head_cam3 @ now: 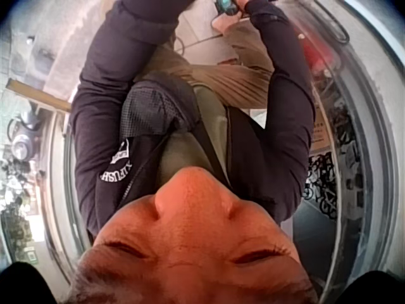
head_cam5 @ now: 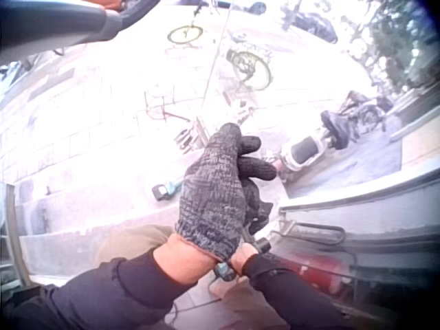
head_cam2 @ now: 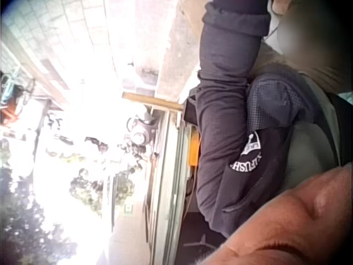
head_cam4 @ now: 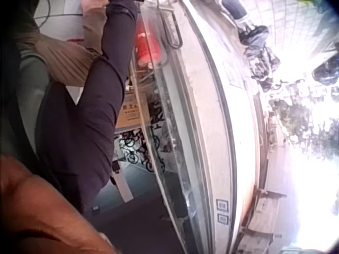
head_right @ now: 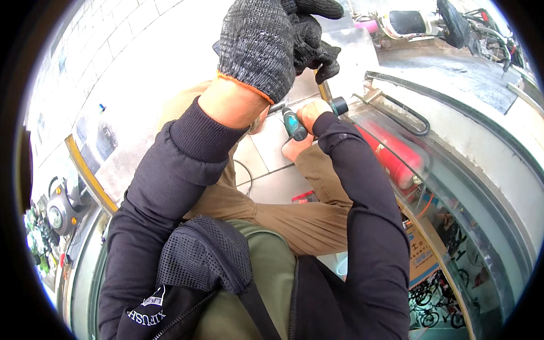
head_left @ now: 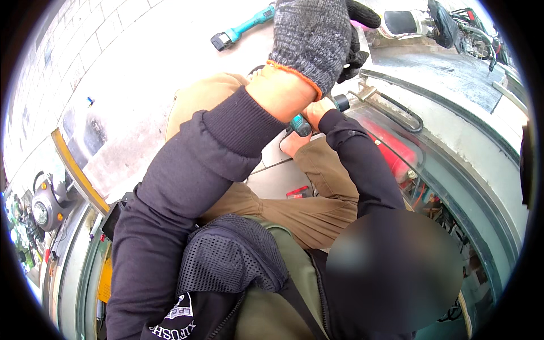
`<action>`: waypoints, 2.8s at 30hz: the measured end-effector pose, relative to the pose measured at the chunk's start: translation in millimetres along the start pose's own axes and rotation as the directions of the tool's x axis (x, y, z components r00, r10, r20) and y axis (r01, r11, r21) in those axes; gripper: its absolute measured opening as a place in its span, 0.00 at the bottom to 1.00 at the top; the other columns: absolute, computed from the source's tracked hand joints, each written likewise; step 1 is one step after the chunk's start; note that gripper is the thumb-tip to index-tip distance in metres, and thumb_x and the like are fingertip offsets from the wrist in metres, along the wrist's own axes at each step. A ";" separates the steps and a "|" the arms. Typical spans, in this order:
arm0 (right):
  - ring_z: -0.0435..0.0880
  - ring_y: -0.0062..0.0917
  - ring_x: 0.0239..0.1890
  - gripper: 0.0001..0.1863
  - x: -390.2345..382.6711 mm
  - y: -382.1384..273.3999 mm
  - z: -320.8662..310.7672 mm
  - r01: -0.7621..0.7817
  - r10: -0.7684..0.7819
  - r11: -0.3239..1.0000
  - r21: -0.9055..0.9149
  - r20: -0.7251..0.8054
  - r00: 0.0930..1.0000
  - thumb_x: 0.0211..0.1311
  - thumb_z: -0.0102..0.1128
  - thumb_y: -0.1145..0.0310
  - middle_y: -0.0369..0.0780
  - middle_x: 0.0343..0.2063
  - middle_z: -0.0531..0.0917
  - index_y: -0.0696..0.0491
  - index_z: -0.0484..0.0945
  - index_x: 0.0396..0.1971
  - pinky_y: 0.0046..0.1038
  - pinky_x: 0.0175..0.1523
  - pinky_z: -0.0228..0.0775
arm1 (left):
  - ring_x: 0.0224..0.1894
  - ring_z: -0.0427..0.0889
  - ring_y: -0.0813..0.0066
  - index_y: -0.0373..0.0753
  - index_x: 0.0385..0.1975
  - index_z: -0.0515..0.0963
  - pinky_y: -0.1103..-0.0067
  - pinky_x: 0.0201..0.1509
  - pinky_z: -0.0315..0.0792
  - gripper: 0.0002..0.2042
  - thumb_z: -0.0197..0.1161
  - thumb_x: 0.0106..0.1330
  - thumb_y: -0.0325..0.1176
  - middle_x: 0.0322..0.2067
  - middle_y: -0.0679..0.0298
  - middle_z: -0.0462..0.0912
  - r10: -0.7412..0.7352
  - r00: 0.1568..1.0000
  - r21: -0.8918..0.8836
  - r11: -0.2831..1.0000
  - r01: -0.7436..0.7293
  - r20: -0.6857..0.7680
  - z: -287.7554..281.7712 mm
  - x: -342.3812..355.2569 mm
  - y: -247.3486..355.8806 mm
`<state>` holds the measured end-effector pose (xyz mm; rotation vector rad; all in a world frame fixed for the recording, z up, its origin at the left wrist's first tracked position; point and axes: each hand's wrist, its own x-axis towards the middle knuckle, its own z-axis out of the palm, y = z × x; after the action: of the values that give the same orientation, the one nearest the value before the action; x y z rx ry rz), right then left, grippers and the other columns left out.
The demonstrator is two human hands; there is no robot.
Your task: The person sits on the floor and uses a cordless drill to make holes in a metal sheet placed on the ground. The person holds the drill with both hands and drills into the sheet multiple times.
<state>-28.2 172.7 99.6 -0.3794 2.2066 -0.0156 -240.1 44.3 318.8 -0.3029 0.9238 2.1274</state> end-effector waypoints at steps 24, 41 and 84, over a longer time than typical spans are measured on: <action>0.85 0.49 0.54 0.24 9.7 -26.4 88.4 -0.330 0.487 0.525 0.784 0.040 0.873 0.55 0.69 0.57 0.56 0.48 0.83 0.56 0.86 0.49 0.44 0.61 0.80 | 0.15 0.71 0.79 0.32 0.54 0.78 0.77 0.21 0.71 0.27 0.51 0.82 0.56 0.30 0.58 0.86 0.020 1.000 0.022 1.000 -0.020 0.016 1.8 -1.5 0.4; 0.88 0.38 0.27 0.13 9.6 -82.6 64.8 -0.224 0.583 -0.372 0.901 0.415 0.699 0.55 0.64 0.72 0.48 0.29 0.86 0.64 0.79 0.39 0.41 0.34 0.83 | 0.14 0.69 0.80 0.32 0.54 0.78 0.77 0.20 0.70 0.28 0.54 0.81 0.57 0.29 0.58 0.85 -0.005 1.000 -0.064 0.998 0.005 0.005 -6.1 5.4 -1.5; 0.82 0.42 0.44 0.32 7.5 -116.6 61.9 -0.034 0.785 -0.225 0.974 0.202 0.586 0.51 0.66 0.76 0.50 0.44 0.78 0.63 0.67 0.58 0.41 0.31 0.81 | 0.15 0.76 0.68 0.33 0.56 0.75 0.70 0.20 0.72 0.30 0.49 0.81 0.59 0.32 0.54 0.85 -0.036 0.998 0.004 0.999 0.037 -0.047 -16.0 2.5 8.6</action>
<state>46.4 67.1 72.2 1.5913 1.9567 -1.4669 -249.5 30.8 310.7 -0.3665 0.9437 2.0921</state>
